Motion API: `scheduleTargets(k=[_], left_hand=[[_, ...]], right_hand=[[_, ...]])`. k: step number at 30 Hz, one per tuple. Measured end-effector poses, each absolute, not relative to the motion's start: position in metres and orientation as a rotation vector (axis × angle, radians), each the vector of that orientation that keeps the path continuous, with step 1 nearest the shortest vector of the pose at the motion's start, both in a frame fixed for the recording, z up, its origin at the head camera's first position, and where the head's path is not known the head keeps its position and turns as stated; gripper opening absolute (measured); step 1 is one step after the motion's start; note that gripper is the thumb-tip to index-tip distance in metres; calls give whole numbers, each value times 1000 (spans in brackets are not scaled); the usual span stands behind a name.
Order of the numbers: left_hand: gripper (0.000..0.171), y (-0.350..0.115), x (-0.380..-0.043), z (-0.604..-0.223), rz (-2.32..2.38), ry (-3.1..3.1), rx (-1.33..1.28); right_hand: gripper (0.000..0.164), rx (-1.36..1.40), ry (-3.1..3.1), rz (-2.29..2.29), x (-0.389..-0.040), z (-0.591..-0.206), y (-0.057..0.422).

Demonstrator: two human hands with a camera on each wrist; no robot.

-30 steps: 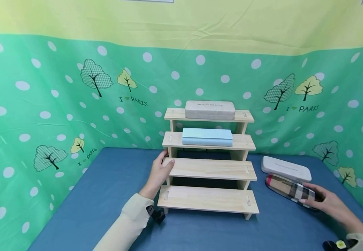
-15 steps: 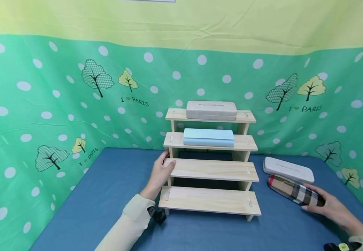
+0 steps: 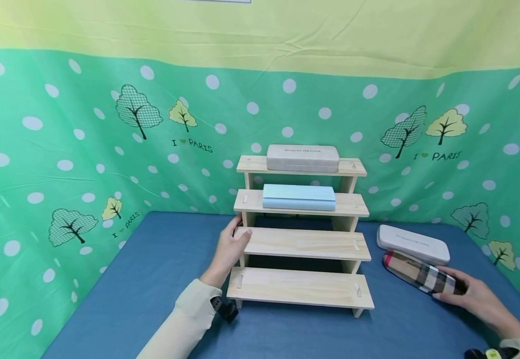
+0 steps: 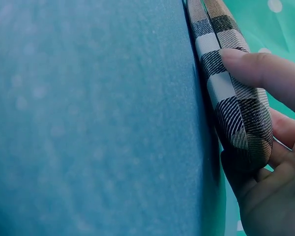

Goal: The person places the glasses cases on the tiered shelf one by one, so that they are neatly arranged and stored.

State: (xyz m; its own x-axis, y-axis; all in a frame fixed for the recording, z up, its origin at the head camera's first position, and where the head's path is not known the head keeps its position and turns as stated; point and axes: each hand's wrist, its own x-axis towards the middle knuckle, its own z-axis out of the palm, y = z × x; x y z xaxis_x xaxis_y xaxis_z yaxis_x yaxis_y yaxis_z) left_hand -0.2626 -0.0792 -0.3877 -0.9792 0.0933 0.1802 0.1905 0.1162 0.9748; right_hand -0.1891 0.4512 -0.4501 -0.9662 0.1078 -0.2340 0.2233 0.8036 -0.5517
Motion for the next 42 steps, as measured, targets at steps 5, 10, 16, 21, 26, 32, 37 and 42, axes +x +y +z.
scheduleTargets(k=[5, 10, 16, 21, 26, 32, 37, 42], left_hand=[[57, -79, -263, -388, -2014, -2296, -288], [57, -79, -262, -388, -2020, -2289, -280], [57, -79, -261, -387, -2019, -2287, -284], [57, -80, -261, -387, -2032, -2283, -296], [57, -80, -262, -388, -2026, -2287, -289], [57, -80, -261, -388, -2003, -2298, -277], [57, -80, -260, -387, -1992, -2307, -282], [57, -81, -261, -387, -1987, -2303, -280]], right_hand=[[90, 263, 2814, -894, -187, -448, 449], [86, 272, 2836, -922, -186, -447, 448], [83, 274, 2877, -940, -184, -446, 449], [82, 287, 2924, -953, -181, -442, 448], [83, 329, 2927, -1037, -180, -434, 445], [75, 321, 2926, -1169, -175, -423, 439], [60, 280, 2947, -1244, -169, -414, 432], [56, 238, 2974, -1302, -168, -406, 421]])
